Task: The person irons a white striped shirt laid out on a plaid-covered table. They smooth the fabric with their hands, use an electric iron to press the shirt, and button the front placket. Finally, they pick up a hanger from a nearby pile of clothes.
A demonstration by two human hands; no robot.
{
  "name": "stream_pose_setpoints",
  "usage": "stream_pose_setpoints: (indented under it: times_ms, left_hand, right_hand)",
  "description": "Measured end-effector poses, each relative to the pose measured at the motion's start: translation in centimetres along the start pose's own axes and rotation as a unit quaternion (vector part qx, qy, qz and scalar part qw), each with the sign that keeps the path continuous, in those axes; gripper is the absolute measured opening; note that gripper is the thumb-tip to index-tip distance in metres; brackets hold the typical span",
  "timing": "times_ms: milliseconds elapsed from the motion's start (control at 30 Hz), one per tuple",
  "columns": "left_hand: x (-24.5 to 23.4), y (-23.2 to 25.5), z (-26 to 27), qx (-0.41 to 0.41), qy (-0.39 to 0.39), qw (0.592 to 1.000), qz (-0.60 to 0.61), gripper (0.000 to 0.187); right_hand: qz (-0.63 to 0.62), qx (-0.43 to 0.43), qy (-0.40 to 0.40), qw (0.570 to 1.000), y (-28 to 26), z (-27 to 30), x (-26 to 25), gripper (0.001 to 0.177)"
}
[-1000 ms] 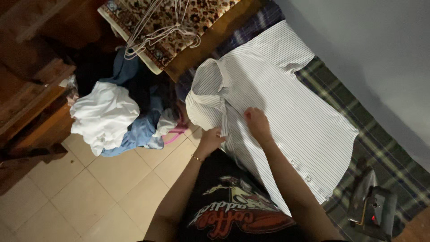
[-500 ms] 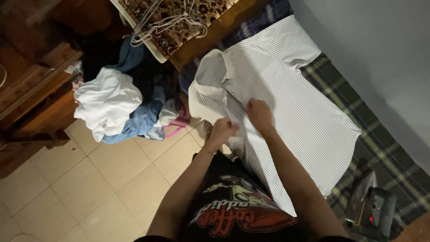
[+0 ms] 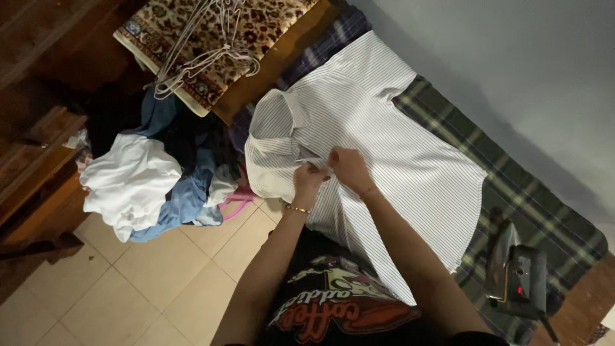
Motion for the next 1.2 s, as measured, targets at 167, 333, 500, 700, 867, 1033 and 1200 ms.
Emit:
stream_pose_setpoints:
  times_ms: [167, 333, 500, 700, 867, 1033, 1200]
  left_hand:
    - [-0.5, 0.2, 0.2, 0.032, 0.025, 0.997, -0.070, 0.021]
    - [0.2, 1.7, 0.5, 0.035, 0.047, 0.989, -0.138, 0.031]
    - [0.7, 3.1, 1.0, -0.025, 0.033, 0.992, -0.123, 0.024]
    - [0.5, 1.5, 1.0, 0.011, 0.032, 0.998, -0.048, 0.027]
    - [0.5, 1.2, 1.1, 0.022, 0.035, 0.998, -0.043, 0.021]
    - [0.9, 3.3, 1.7, 0.008, 0.072, 0.985, -0.157, 0.017]
    - [1.2, 2.7, 1.5, -0.041, 0.049, 0.995, -0.071, 0.017]
  right_hand:
    - [-0.029, 0.058, -0.013, 0.998, -2.4, 0.6, -2.5, 0.017]
    - [-0.038, 0.028, -0.022, 0.999, -2.9, 0.7, -2.8, 0.023]
    - [-0.023, 0.013, -0.016, 1.000, -1.3, 0.0, -1.0, 0.017]
    - [-0.001, 0.000, 0.024, 1.000, 0.3, 0.4, 0.5, 0.015]
    - [0.007, 0.042, 0.022, 0.999, 0.5, 0.6, 1.3, 0.015]
    - [-0.003, 0.006, 0.027, 1.000, 0.6, 1.0, 1.0, 0.014]
    - [-0.024, 0.030, 0.004, 0.999, 1.1, 0.4, 0.8, 0.017]
Point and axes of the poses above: each hand's wrist, its own z-axis away from the middle knuckle, its own x-axis out of the palm, y = z × x, the point moved 1 cm from there along -z, towards the middle knuckle, and after that the axes turned 3 degrees about y, right-handed, at the moved point
